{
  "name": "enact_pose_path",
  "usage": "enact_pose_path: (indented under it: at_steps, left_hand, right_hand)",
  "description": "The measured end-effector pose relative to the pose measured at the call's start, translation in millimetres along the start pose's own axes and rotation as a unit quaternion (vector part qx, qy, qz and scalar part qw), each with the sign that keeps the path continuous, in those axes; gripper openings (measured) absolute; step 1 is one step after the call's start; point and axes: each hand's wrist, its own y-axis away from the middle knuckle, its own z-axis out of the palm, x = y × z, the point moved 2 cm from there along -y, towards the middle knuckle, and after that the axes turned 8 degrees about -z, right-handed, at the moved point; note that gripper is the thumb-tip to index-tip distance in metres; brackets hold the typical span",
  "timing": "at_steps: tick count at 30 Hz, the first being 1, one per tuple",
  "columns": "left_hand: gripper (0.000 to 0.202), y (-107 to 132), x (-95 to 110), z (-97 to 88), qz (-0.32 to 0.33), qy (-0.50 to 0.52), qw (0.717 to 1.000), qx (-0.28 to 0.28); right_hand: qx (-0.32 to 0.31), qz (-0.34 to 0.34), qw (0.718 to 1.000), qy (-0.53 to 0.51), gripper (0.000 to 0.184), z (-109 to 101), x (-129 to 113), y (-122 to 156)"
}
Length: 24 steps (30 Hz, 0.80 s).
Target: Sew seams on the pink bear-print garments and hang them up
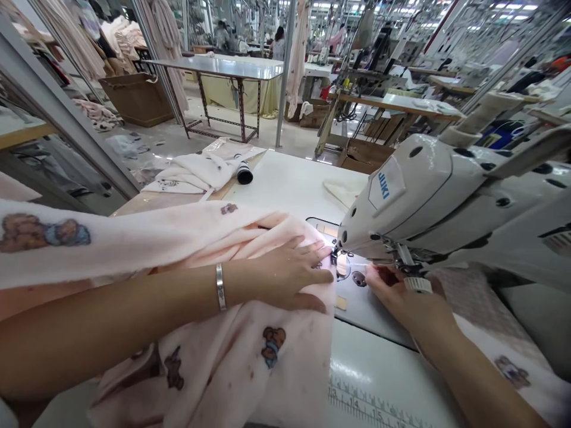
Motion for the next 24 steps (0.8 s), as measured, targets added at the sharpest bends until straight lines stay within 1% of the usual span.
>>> enact_pose_path:
  at_steps: [2, 4, 6, 8, 9, 13, 17, 21, 24]
  left_hand:
    - [0.043, 2, 7, -0.8, -0.013, -0.009, 1.000, 0.017]
    - [0.025, 4, 19, -1.9, -0.023, -0.020, 0.999, 0.026]
    - [0.005, 7, 30, -2.3, -0.016, -0.031, 0.999, 0.022]
    - [0.011, 7, 36, -1.8, 0.003, -0.034, 0.999, 0.019]
    - [0.013, 6, 35, -1.2, 0.011, -0.031, 0.999, 0.019]
    - [0.026, -1, 19, 3.0, 0.037, -0.004, 0.999, 0.036]
    - [0.028, -13, -3, 9.3, 0.046, -0.012, 0.995, 0.084]
    - [0.031, -26, -22, 15.2, 0.032, -0.012, 0.995, 0.095]
    - [0.029, -33, -29, 12.7, 0.012, 0.014, 0.995, 0.103]
  right_hand:
    - [-0.001, -0.002, 1.000, 0.011, 0.025, 2, 1, 1]
    - [-0.003, -0.009, 1.000, 0.022, 0.027, 4, 2, 2]
    - [-0.003, -0.019, 0.999, 0.027, 0.029, 5, 3, 2]
    - [0.001, -0.033, 0.999, 0.030, 0.028, 6, 4, 2]
    - [0.004, -0.040, 0.999, 0.030, 0.027, 6, 4, 2]
    - [0.014, -0.066, 0.997, 0.031, 0.023, 7, 5, 0]
    - [0.014, -0.090, 0.995, 0.034, 0.021, 8, 6, -3]
    - [0.001, -0.109, 0.993, 0.042, 0.021, 8, 7, -5]
    - [-0.005, -0.117, 0.992, 0.050, 0.023, 4, 6, -4]
